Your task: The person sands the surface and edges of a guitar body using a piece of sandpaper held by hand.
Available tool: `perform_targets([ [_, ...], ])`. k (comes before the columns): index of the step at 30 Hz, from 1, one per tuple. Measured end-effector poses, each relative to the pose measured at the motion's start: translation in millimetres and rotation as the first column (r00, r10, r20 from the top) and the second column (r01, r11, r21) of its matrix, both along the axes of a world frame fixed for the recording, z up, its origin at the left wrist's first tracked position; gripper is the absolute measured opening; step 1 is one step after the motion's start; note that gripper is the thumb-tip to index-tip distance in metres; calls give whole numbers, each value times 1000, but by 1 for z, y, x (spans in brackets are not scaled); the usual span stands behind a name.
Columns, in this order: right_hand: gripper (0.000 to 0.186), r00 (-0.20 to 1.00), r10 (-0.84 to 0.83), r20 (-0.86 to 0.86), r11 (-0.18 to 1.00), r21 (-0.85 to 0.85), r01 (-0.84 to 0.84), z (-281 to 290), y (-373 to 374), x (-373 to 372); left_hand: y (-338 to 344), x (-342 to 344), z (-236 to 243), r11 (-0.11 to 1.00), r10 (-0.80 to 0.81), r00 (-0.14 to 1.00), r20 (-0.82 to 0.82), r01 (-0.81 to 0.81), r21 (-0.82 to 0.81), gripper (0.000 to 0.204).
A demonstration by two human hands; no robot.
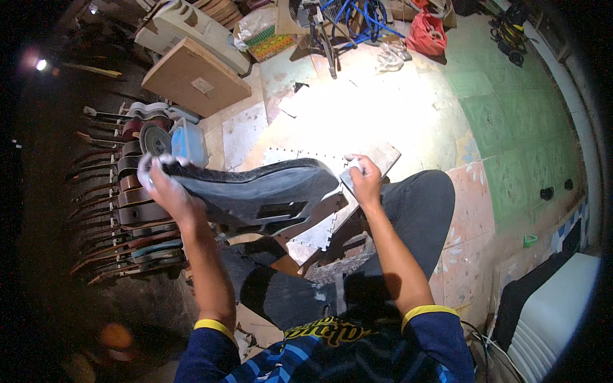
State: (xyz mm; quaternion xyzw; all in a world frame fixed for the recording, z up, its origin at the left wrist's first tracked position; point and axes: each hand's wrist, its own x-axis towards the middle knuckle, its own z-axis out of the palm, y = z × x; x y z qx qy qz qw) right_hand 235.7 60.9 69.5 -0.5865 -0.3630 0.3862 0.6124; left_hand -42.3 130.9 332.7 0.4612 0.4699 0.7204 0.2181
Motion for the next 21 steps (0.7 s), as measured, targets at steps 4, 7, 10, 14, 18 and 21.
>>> perform_targets([
  [4, 10, 963, 70, -261, 997, 55, -57, 27, -11, 4, -53, 11, -37, 986, 165, 974, 152, -163, -23, 24],
  [7, 48, 928, 235, -290, 971, 18, -240, 49, -27, -17, -71, 15, -53, 950, 312, 926, 214, -310, -45, 20],
  [10, 45, 947, 301, -112, 954, 28, -300, 46, -43, -44, -84, 18, -57, 965, 261, 938, 227, -252, -68, 15],
  [14, 38, 924, 200, 326, 939, 205, -275, 78, -43, -85, -101, 3, -76, 984, 134, 981, 137, -148, 97, 10],
  [18, 53, 781, 33, 624, 859, 382, -341, 68, -25, -90, -111, 5, -87, 984, 38, 996, 78, -51, 169, 15],
  [21, 59, 742, 48, 669, 877, 328, -352, 69, -53, -114, -110, 9, -92, 988, 54, 995, 88, -66, 143, 19],
])
